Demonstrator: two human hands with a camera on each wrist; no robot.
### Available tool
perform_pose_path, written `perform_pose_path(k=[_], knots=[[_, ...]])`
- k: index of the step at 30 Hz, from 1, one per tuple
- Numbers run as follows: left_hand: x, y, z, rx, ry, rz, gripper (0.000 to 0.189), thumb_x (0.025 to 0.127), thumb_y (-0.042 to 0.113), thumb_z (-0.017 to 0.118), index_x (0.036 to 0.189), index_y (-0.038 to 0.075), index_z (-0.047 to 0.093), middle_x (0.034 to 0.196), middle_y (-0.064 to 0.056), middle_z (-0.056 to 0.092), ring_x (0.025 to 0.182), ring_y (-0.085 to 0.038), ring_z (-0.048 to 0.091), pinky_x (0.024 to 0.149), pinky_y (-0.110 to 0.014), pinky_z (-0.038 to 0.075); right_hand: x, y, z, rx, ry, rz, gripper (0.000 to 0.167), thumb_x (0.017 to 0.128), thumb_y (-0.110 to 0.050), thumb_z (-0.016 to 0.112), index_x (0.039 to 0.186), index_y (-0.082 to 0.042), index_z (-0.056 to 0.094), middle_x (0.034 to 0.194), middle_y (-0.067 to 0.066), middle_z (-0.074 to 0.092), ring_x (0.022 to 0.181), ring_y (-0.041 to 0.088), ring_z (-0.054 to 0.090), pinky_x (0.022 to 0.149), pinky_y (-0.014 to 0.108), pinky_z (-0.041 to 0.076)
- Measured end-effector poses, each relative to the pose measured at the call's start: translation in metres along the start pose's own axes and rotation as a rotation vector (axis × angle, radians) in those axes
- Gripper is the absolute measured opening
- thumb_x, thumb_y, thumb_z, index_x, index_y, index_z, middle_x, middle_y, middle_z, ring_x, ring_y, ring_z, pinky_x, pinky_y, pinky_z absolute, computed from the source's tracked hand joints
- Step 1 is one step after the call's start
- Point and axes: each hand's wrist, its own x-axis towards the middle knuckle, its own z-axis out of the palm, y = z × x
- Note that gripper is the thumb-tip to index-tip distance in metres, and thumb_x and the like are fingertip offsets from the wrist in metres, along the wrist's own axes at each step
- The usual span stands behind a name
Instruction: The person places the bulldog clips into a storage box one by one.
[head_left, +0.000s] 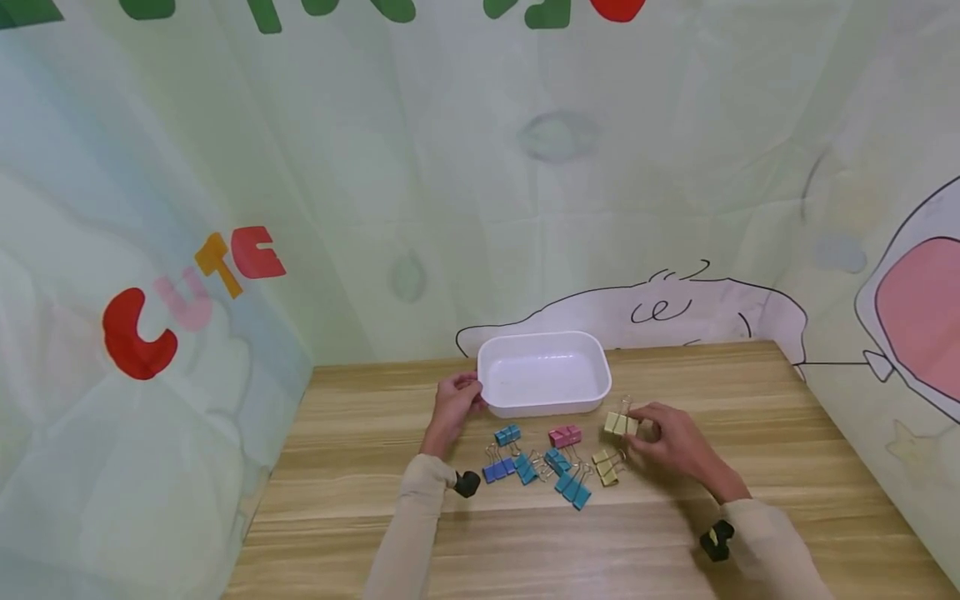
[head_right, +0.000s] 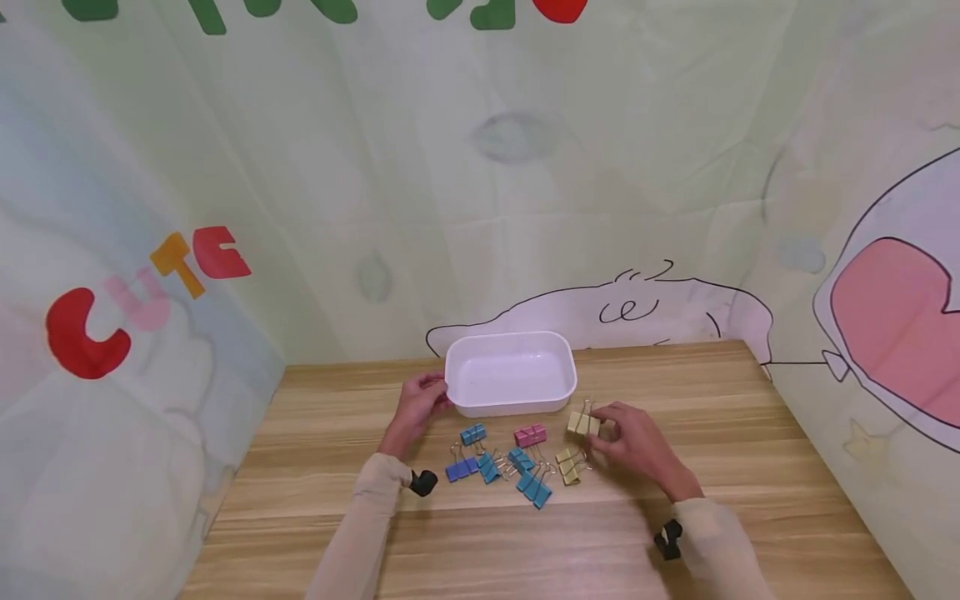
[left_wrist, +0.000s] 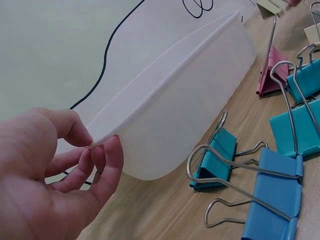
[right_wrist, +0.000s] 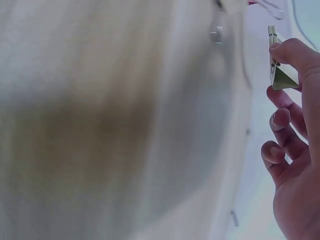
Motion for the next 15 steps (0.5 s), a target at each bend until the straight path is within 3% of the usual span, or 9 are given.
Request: perform_pose_path(k=[7, 11, 15], knots=[[-0.003, 0.007, 0.000, -0.003, -0.007, -0.029, 0.040, 0.095, -0.002, 0.058, 0.134, -0.012, 0.056, 0.120, -0.028, 0.061, 0.084, -0.022, 0.065, 0.089, -0.044, 0.061, 0.023, -0.014, -0.019, -0.015, 0.059, -0.086, 0.032, 0.077, -0.012, 0.089, 0.105, -0.003, 0.078, 0.092, 0.003, 0.073, 0.059, 0.005, 0.047, 0.049, 0.021, 0.040], [-0.002, 0.004, 0.001, -0.012, 0.013, -0.019, 0.037, 0.094, -0.003, 0.059, 0.131, -0.010, 0.058, 0.112, -0.020, 0.062, 0.079, -0.017, 0.063, 0.080, -0.034, 0.063, 0.039, -0.023, -0.026, -0.033, 0.019, -0.053, 0.034, 0.081, -0.018, 0.088, 0.110, -0.004, 0.078, 0.093, 0.002, 0.071, 0.061, 0.009, 0.048, 0.051, 0.021, 0.040], [-0.002, 0.003, 0.002, -0.007, 0.022, -0.015, 0.036, 0.093, -0.003, 0.059, 0.128, -0.010, 0.060, 0.113, -0.022, 0.063, 0.078, -0.018, 0.064, 0.075, -0.031, 0.063, 0.058, -0.030, -0.028, -0.056, -0.004, -0.039, 0.035, 0.083, -0.022, 0.087, 0.113, -0.005, 0.078, 0.094, 0.004, 0.072, 0.061, 0.008, 0.045, 0.052, 0.023, 0.040]])
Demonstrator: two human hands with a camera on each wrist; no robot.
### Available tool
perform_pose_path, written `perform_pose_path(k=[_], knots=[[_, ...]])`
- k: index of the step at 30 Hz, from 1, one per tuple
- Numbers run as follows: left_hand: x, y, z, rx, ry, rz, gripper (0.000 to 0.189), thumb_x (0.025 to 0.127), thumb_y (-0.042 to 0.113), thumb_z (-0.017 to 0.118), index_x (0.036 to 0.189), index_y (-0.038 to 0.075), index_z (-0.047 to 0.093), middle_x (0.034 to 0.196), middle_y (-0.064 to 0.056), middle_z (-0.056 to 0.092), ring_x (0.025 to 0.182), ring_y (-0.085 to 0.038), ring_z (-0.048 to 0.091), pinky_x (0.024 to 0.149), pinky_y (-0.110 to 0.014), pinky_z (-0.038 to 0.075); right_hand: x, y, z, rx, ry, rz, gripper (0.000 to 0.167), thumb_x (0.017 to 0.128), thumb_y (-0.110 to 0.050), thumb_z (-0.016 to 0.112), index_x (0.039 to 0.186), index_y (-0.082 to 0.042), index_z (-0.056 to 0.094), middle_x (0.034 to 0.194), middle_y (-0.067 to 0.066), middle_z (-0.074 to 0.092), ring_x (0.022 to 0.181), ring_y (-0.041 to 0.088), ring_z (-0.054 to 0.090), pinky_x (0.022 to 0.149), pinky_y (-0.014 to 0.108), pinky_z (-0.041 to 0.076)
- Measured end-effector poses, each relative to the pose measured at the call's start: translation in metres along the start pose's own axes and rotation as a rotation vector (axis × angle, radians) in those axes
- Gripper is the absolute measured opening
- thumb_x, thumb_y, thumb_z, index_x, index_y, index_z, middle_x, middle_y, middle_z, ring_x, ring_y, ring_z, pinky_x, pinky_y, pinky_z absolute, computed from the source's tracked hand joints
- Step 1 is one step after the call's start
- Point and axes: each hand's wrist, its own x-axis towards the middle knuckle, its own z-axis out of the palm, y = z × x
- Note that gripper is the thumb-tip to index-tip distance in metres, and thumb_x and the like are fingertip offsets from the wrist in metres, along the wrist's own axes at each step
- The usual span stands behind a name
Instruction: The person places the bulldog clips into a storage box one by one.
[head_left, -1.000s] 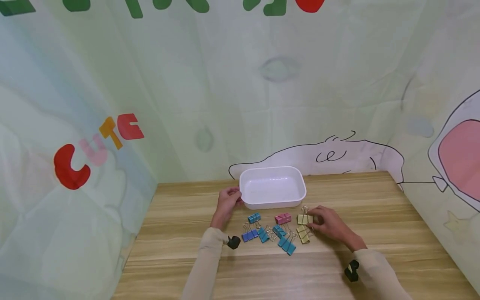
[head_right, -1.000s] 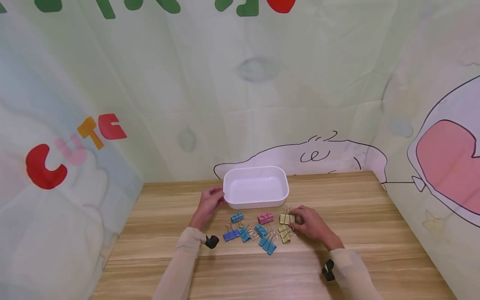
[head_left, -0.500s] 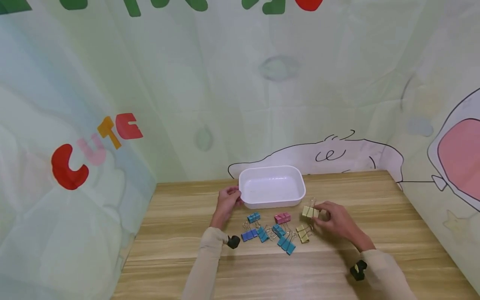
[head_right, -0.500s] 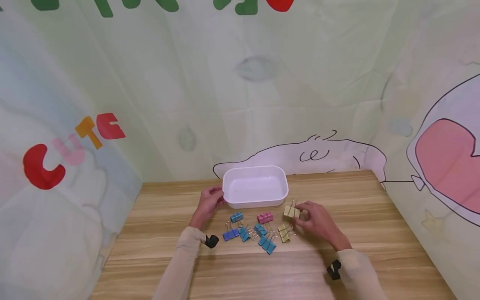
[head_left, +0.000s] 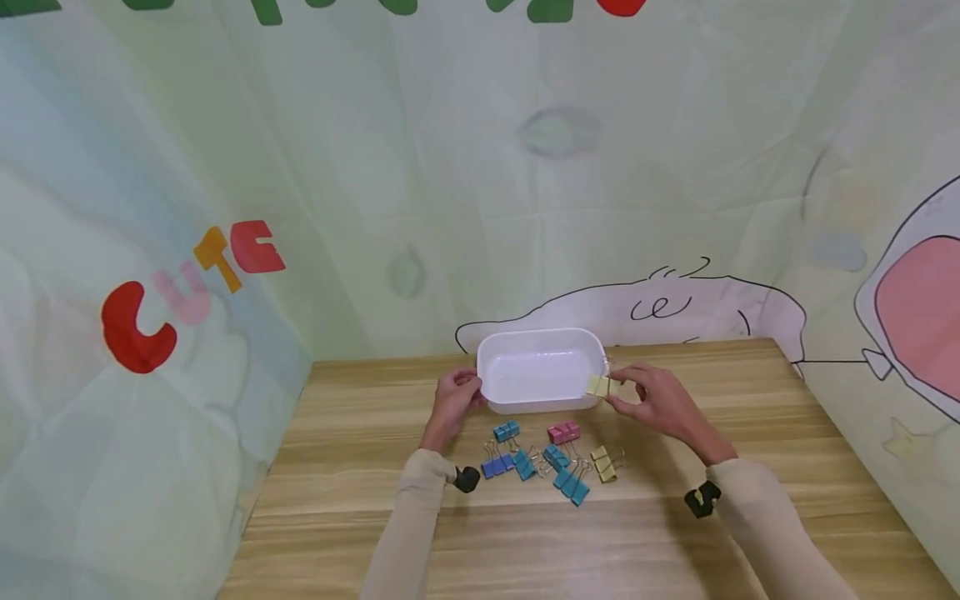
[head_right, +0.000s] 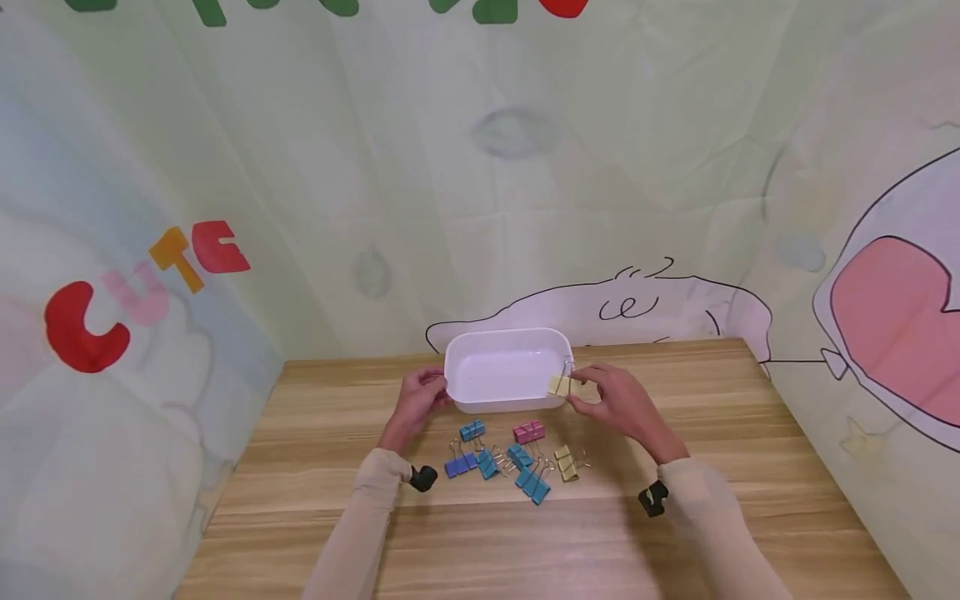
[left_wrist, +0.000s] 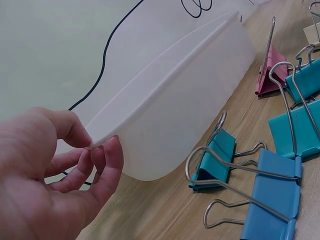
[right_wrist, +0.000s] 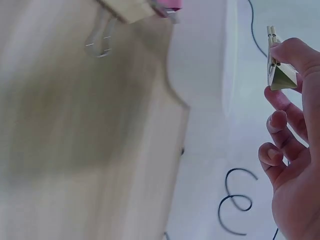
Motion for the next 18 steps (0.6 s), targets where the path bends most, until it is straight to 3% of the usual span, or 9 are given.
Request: perform_pose_path(k=[9, 18], knots=[[0.000, 0.000, 0.001, 0.001, 0.003, 0.018, 0.035, 0.093, -0.003, 0.059, 0.127, -0.011, 0.059, 0.110, -0.021, 0.062, 0.077, -0.020, 0.063, 0.072, -0.031, 0.062, 0.039, -0.010, 0.009, -0.053, -0.058, 0.000, 0.035, 0.088, -0.028, 0.081, 0.114, -0.006, 0.076, 0.098, 0.009, 0.073, 0.066, 0.011, 0.050, 0.057, 0.027, 0.045], [-0.002, -0.001, -0.001, 0.027, -0.003, 0.023, 0.035, 0.096, -0.002, 0.058, 0.130, -0.011, 0.058, 0.117, -0.026, 0.061, 0.080, -0.023, 0.065, 0.074, -0.033, 0.062, 0.062, -0.022, 0.022, -0.057, -0.084, 0.000, 0.037, 0.089, -0.030, 0.081, 0.117, -0.006, 0.076, 0.100, 0.008, 0.072, 0.075, 0.019, 0.058, 0.063, 0.031, 0.052]])
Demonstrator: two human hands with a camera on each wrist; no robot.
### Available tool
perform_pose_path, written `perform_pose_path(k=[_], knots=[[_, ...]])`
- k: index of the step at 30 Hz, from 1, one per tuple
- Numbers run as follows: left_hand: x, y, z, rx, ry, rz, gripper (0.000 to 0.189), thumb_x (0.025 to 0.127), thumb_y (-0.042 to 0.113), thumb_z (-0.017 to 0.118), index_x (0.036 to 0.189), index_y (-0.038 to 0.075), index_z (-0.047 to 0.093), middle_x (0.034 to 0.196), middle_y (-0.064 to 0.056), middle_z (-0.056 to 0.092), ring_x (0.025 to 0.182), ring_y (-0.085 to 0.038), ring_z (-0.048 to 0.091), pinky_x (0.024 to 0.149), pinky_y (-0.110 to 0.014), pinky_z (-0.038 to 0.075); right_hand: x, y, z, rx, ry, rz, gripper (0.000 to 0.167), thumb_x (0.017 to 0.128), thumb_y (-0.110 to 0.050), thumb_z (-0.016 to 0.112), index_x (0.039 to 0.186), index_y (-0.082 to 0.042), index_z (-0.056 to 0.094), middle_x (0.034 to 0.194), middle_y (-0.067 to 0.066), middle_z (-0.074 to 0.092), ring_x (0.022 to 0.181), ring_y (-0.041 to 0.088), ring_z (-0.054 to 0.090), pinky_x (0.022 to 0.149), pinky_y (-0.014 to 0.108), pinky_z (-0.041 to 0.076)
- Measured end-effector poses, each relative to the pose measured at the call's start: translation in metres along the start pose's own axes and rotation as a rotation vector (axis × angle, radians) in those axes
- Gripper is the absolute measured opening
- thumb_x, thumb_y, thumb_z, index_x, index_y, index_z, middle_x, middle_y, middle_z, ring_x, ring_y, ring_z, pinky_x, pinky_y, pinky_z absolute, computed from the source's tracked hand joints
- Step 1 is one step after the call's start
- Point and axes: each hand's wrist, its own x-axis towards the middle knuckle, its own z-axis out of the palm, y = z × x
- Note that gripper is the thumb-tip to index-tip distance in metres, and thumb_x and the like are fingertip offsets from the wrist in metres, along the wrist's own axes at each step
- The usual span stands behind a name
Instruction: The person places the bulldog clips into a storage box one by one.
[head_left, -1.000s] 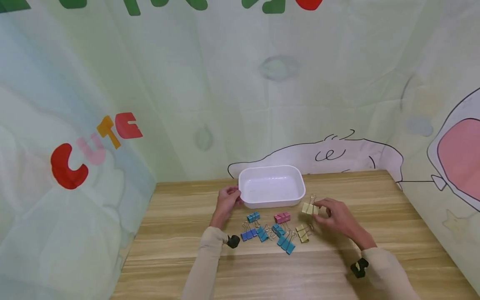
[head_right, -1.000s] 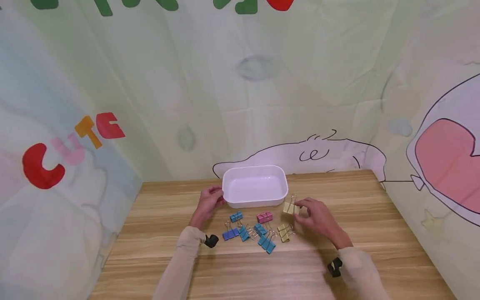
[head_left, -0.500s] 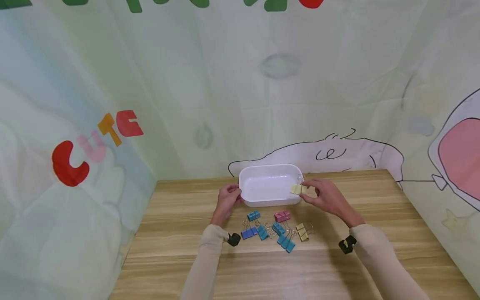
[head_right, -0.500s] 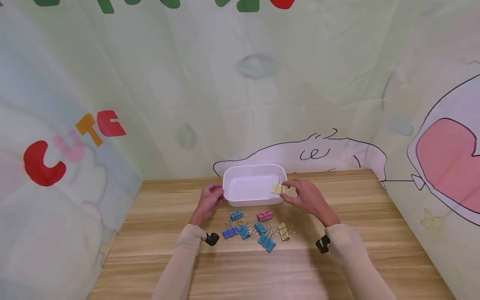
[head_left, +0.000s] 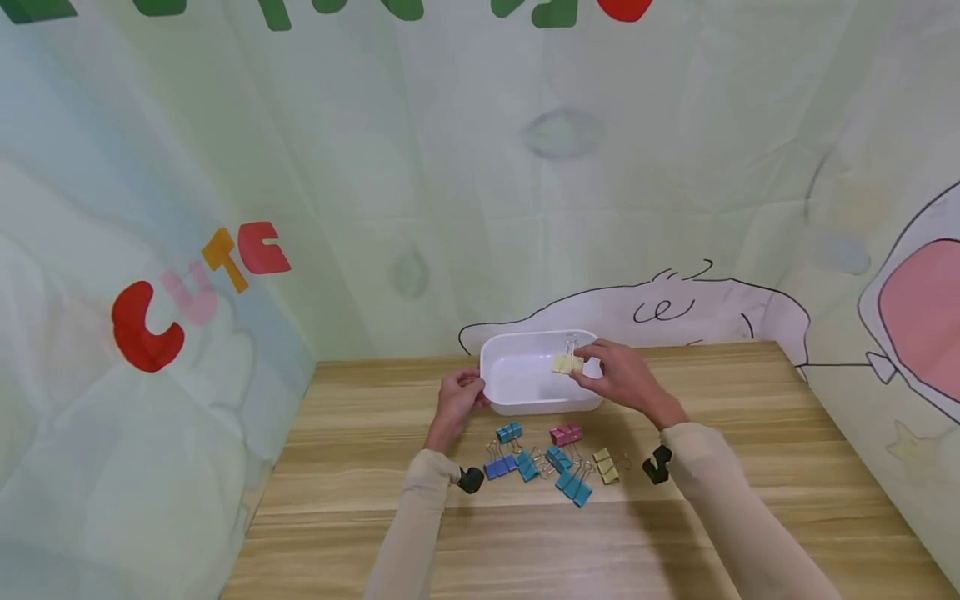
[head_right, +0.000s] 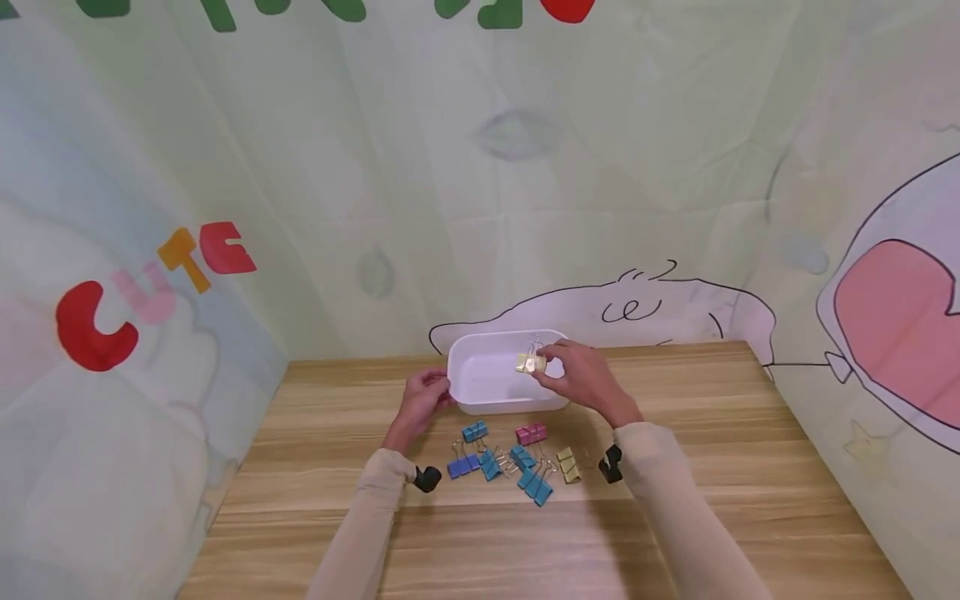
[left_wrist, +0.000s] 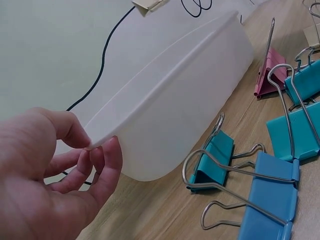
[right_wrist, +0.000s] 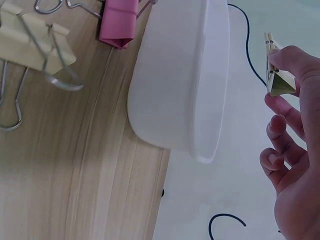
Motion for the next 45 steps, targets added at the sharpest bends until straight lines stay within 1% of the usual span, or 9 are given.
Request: perform_pose_path(k=[5, 9, 15, 18, 21, 25, 31, 41, 45], knots=[[-0.001, 0.001, 0.001, 0.005, -0.004, -0.017, 0.038, 0.096, -0.001, 0.058, 0.132, -0.011, 0.057, 0.122, -0.030, 0.060, 0.082, -0.024, 0.065, 0.077, -0.034, 0.062, 0.005, -0.006, 0.001, -0.004, -0.043, 0.047, 0.053, 0.089, -0.039, 0.082, 0.132, -0.009, 0.070, 0.120, 0.015, 0.070, 0.099, 0.033, 0.067, 0.082, 0.048, 0.060], [-0.001, 0.001, 0.002, -0.004, 0.001, -0.024, 0.038, 0.095, -0.001, 0.059, 0.132, -0.011, 0.057, 0.121, -0.029, 0.060, 0.084, -0.027, 0.066, 0.074, -0.032, 0.062, 0.003, -0.008, 0.000, -0.021, -0.099, 0.099, 0.075, 0.086, -0.050, 0.082, 0.148, -0.014, 0.059, 0.143, 0.021, 0.057, 0.122, 0.043, 0.060, 0.097, 0.062, 0.054], [0.000, 0.001, 0.002, 0.002, 0.012, -0.010, 0.037, 0.095, -0.002, 0.059, 0.130, -0.012, 0.057, 0.109, -0.019, 0.061, 0.081, -0.025, 0.065, 0.071, -0.031, 0.062, -0.012, -0.006, -0.002, 0.020, -0.110, 0.114, 0.080, 0.085, -0.054, 0.081, 0.150, -0.015, 0.056, 0.146, 0.023, 0.054, 0.130, 0.046, 0.053, 0.103, 0.067, 0.048], [0.000, 0.001, 0.002, 0.007, 0.012, -0.006, 0.036, 0.095, -0.001, 0.059, 0.130, -0.012, 0.058, 0.105, -0.016, 0.061, 0.080, -0.024, 0.064, 0.074, -0.034, 0.062, -0.021, -0.002, -0.002, 0.034, -0.097, 0.110, 0.080, 0.084, -0.055, 0.081, 0.149, -0.016, 0.056, 0.144, 0.023, 0.055, 0.122, 0.043, 0.058, 0.097, 0.061, 0.053], [0.001, 0.001, 0.001, 0.006, 0.007, -0.007, 0.036, 0.096, 0.000, 0.059, 0.130, -0.011, 0.058, 0.108, -0.017, 0.061, 0.082, -0.025, 0.064, 0.078, -0.037, 0.063, -0.032, 0.001, -0.003, 0.051, -0.090, 0.115, 0.079, 0.085, -0.055, 0.081, 0.150, -0.016, 0.056, 0.143, 0.023, 0.054, 0.102, 0.035, 0.063, 0.081, 0.047, 0.059], [0.001, 0.000, 0.001, -0.003, -0.001, -0.008, 0.037, 0.096, 0.000, 0.059, 0.131, -0.011, 0.057, 0.111, -0.019, 0.060, 0.086, -0.027, 0.064, 0.082, -0.040, 0.063, -0.046, 0.002, -0.004, 0.070, -0.092, 0.127, 0.078, 0.086, -0.053, 0.081, 0.149, -0.014, 0.056, 0.145, 0.023, 0.053, 0.086, 0.026, 0.059, 0.067, 0.032, 0.052], [0.001, 0.000, 0.003, -0.004, 0.005, -0.005, 0.036, 0.096, 0.000, 0.059, 0.130, -0.011, 0.058, 0.110, -0.018, 0.060, 0.084, -0.025, 0.064, 0.083, -0.042, 0.063, -0.066, 0.002, -0.002, 0.113, -0.103, 0.131, 0.077, 0.086, -0.052, 0.080, 0.149, -0.014, 0.056, 0.143, 0.020, 0.054, 0.084, 0.026, 0.058, 0.066, 0.030, 0.051], [0.001, -0.001, 0.003, -0.009, -0.001, 0.003, 0.036, 0.096, 0.000, 0.059, 0.129, -0.012, 0.057, 0.111, -0.021, 0.061, 0.081, -0.024, 0.063, 0.076, -0.036, 0.063, -0.104, 0.004, 0.015, 0.103, -0.125, 0.107, 0.072, 0.084, -0.052, 0.083, 0.144, -0.018, 0.062, 0.135, 0.010, 0.060, 0.072, 0.007, 0.048, 0.059, 0.023, 0.045], [0.002, -0.002, 0.003, -0.002, 0.008, 0.004, 0.036, 0.095, 0.001, 0.059, 0.129, -0.011, 0.058, 0.113, -0.022, 0.061, 0.082, -0.024, 0.064, 0.075, -0.034, 0.063, -0.119, 0.005, 0.023, 0.095, -0.132, 0.075, 0.071, 0.082, -0.051, 0.085, 0.141, -0.016, 0.065, 0.137, 0.013, 0.062, 0.092, 0.018, 0.063, 0.079, 0.038, 0.058]])
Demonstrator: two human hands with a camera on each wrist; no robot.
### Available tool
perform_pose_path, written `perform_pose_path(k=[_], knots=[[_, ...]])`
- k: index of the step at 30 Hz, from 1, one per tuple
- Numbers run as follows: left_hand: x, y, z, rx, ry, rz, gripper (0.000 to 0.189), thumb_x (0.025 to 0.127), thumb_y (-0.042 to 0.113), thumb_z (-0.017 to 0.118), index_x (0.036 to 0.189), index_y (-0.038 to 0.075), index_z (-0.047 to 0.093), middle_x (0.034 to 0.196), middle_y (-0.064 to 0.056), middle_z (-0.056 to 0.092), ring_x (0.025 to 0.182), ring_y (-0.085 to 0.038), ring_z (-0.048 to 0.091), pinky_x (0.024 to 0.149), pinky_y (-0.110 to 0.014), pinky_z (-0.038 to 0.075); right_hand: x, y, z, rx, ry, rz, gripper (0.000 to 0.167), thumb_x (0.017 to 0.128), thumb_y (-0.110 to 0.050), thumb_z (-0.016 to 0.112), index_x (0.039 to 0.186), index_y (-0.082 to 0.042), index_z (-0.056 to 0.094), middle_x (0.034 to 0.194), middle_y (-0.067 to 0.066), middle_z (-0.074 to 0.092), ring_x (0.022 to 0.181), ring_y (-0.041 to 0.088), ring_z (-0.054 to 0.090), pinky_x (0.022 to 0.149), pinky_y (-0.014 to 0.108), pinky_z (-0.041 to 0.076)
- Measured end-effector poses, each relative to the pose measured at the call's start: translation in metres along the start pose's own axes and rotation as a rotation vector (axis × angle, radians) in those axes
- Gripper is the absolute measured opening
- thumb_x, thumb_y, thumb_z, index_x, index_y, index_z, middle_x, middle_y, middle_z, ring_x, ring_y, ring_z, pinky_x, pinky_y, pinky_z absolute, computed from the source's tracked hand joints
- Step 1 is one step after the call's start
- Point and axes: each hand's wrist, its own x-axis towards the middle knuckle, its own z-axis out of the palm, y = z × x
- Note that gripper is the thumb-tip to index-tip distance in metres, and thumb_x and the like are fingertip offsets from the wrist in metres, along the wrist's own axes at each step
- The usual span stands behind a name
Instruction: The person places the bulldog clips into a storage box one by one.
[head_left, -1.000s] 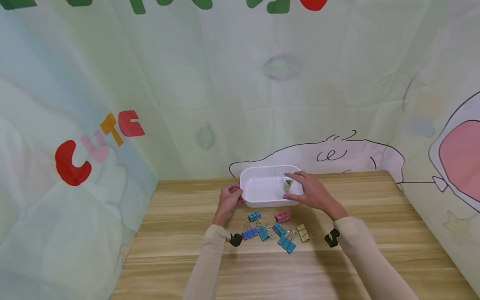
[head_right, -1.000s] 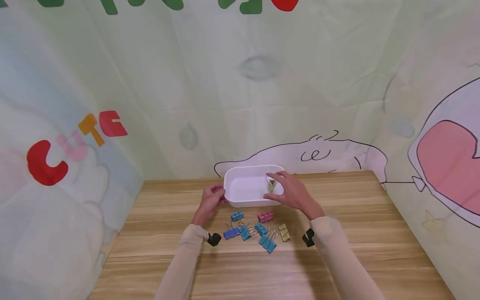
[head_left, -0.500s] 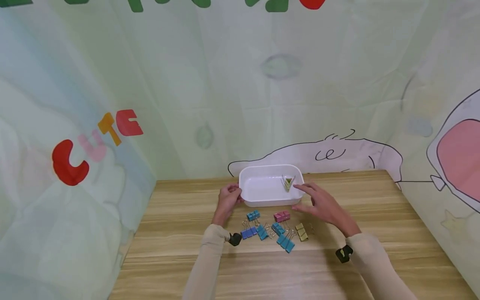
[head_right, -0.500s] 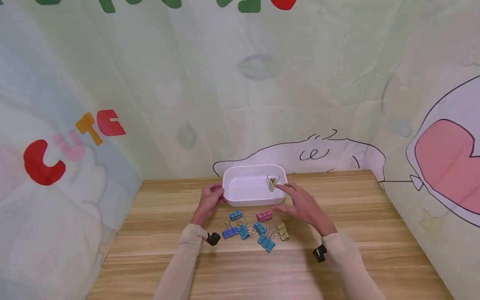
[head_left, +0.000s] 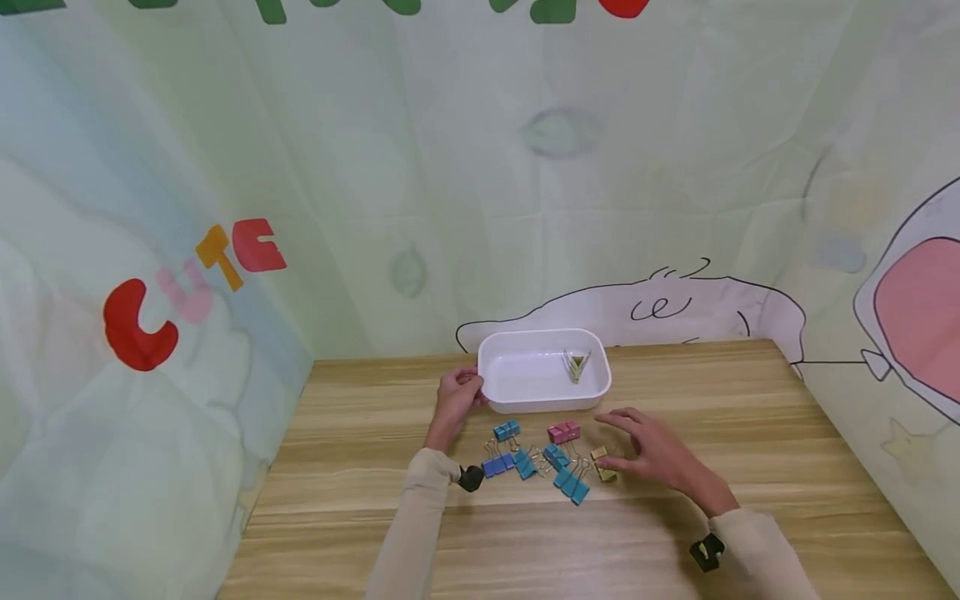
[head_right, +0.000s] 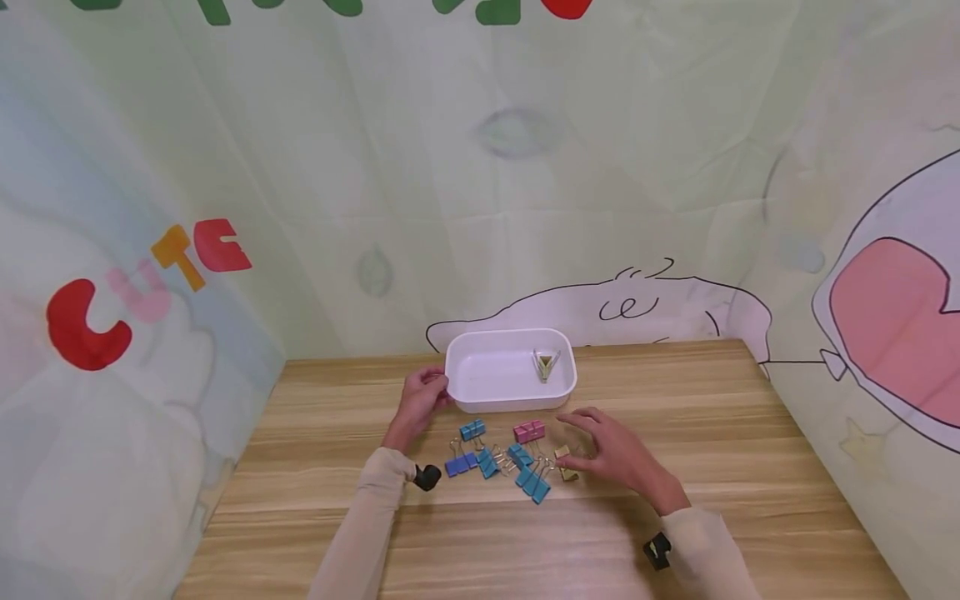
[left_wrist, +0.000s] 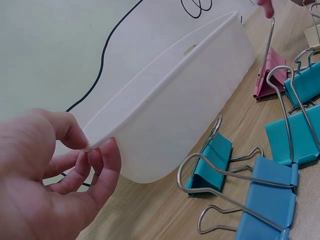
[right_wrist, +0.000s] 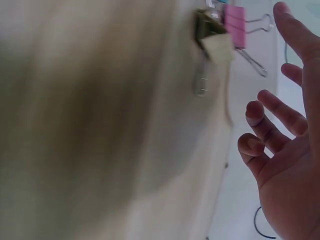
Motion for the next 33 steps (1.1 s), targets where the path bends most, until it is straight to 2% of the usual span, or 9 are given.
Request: perform_pose_path(k=[3, 4, 6, 14, 23, 31, 33], knots=[[0.000, 0.000, 0.000, 0.004, 0.000, 0.000, 0.036, 0.096, 0.001, 0.059, 0.130, -0.010, 0.058, 0.115, -0.024, 0.061, 0.083, -0.024, 0.063, 0.074, -0.033, 0.062, -0.010, 0.003, 0.008, 0.022, -0.018, -0.019, 0.072, 0.081, -0.046, 0.088, 0.141, -0.014, 0.065, 0.140, 0.015, 0.061, 0.119, 0.035, 0.062, 0.099, 0.058, 0.053], [-0.001, 0.000, 0.000, 0.004, 0.000, 0.000, 0.036, 0.096, 0.001, 0.059, 0.130, -0.010, 0.058, 0.115, -0.023, 0.061, 0.083, -0.024, 0.063, 0.074, -0.032, 0.062, -0.013, 0.004, 0.010, 0.033, -0.026, -0.024, 0.072, 0.080, -0.045, 0.088, 0.141, -0.015, 0.065, 0.141, 0.015, 0.061, 0.125, 0.038, 0.059, 0.102, 0.062, 0.050], [-0.001, 0.000, 0.001, 0.004, 0.000, 0.008, 0.035, 0.096, 0.001, 0.059, 0.129, -0.011, 0.058, 0.114, -0.023, 0.061, 0.082, -0.024, 0.063, 0.073, -0.032, 0.062, -0.018, 0.006, 0.014, 0.049, -0.045, -0.039, 0.072, 0.080, -0.043, 0.089, 0.141, -0.015, 0.065, 0.142, 0.015, 0.060, 0.128, 0.040, 0.057, 0.104, 0.064, 0.048], [-0.002, 0.001, 0.001, -0.004, -0.005, 0.011, 0.036, 0.097, 0.002, 0.059, 0.130, -0.012, 0.057, 0.116, -0.028, 0.061, 0.082, -0.024, 0.063, 0.074, -0.032, 0.061, -0.023, 0.013, 0.022, 0.077, -0.048, -0.113, 0.055, 0.083, -0.029, 0.087, 0.133, -0.015, 0.070, 0.138, 0.012, 0.065, 0.126, 0.036, 0.061, 0.104, 0.058, 0.049], [-0.001, -0.001, -0.002, -0.003, -0.019, 0.010, 0.037, 0.099, 0.002, 0.058, 0.132, -0.012, 0.056, 0.118, -0.029, 0.061, 0.084, -0.026, 0.064, 0.083, -0.042, 0.062, -0.020, 0.013, 0.023, 0.101, -0.083, -0.098, 0.041, 0.087, -0.027, 0.085, 0.125, -0.015, 0.075, 0.132, 0.009, 0.069, 0.118, 0.032, 0.066, 0.099, 0.055, 0.054], [0.001, -0.003, -0.001, 0.001, -0.004, 0.012, 0.035, 0.097, 0.002, 0.059, 0.129, -0.011, 0.057, 0.115, -0.026, 0.062, 0.084, -0.026, 0.064, 0.076, -0.035, 0.063, -0.014, 0.010, 0.018, 0.070, -0.086, -0.105, 0.040, 0.085, -0.027, 0.086, 0.122, -0.016, 0.076, 0.127, 0.006, 0.072, 0.115, 0.029, 0.068, 0.098, 0.053, 0.055], [0.001, -0.003, -0.001, 0.001, -0.005, 0.011, 0.035, 0.098, 0.002, 0.059, 0.130, -0.011, 0.057, 0.116, -0.027, 0.061, 0.083, -0.026, 0.064, 0.075, -0.033, 0.062, -0.011, 0.008, 0.014, 0.065, -0.083, -0.100, 0.040, 0.084, -0.025, 0.086, 0.122, -0.016, 0.076, 0.126, 0.005, 0.072, 0.110, 0.026, 0.069, 0.094, 0.049, 0.058]])
